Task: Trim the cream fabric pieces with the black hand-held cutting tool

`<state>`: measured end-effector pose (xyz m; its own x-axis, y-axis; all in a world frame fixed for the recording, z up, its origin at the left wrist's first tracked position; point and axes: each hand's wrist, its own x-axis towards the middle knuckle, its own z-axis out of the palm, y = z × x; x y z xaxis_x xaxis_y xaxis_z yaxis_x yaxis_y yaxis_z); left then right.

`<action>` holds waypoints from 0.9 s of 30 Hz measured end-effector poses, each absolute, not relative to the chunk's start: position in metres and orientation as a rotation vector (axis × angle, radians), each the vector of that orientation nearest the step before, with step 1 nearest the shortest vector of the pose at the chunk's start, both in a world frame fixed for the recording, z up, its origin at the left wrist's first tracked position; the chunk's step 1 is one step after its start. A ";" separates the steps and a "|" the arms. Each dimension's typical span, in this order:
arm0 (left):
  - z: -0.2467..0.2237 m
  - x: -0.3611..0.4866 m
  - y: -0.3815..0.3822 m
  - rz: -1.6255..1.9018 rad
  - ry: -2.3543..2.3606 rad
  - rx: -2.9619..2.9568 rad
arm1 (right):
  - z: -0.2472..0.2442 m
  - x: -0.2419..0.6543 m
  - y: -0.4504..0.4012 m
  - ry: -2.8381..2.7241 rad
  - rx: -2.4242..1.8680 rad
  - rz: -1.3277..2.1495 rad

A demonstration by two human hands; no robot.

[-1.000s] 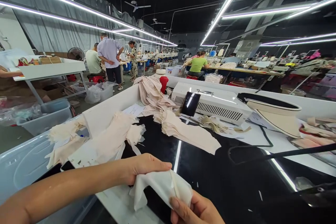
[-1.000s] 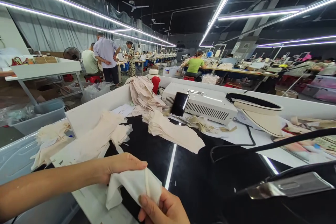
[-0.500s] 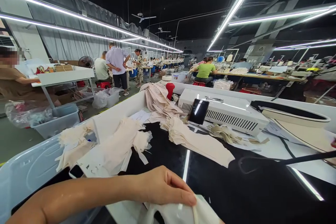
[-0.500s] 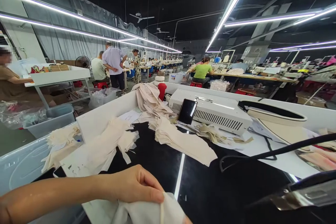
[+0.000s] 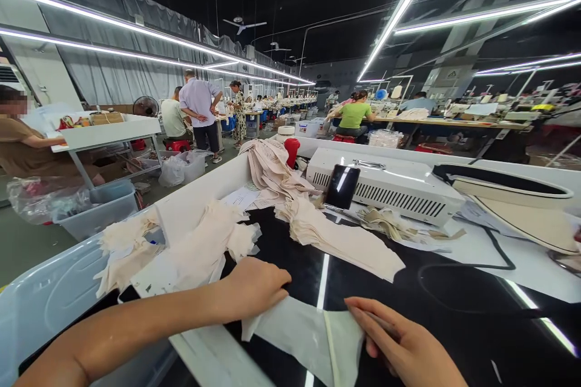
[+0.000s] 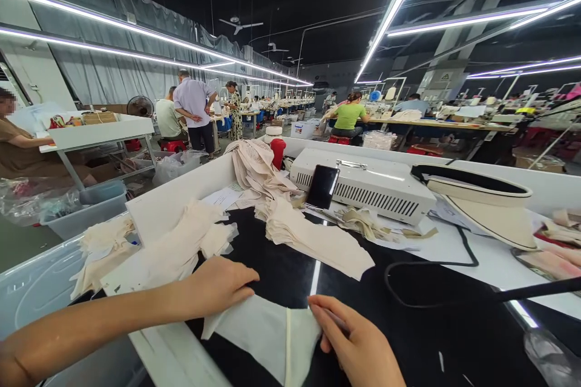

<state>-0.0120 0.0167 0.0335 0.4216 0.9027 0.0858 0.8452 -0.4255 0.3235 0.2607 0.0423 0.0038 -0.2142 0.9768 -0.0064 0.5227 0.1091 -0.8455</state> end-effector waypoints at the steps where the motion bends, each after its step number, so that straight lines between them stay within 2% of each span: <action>1: 0.030 -0.010 0.017 0.383 1.554 2.469 | 0.006 0.256 0.047 -1.888 -1.474 0.908; 3: 0.025 -0.003 0.015 0.428 1.488 2.610 | 0.008 0.250 0.055 -2.059 -1.429 0.677; 7: 0.014 0.015 0.002 0.615 1.003 3.012 | 0.006 0.250 0.068 -2.294 -1.180 0.098; 12: 0.003 0.026 -0.006 0.593 0.871 3.003 | 0.010 0.261 0.059 -2.336 -1.177 -0.228; 18: 0.001 0.016 -0.011 0.653 0.851 2.893 | 0.013 0.255 0.008 -2.551 -0.969 -0.249; 27: 0.006 0.004 -0.011 0.596 0.840 2.832 | 0.018 0.249 -0.042 -2.455 -1.029 -0.120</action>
<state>0.0037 -0.0108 0.0061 0.7673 0.5472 0.3345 0.4968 -0.8370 0.2295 0.2489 -0.0420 0.0176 -0.6066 0.6512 0.4561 0.6927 0.7144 -0.0989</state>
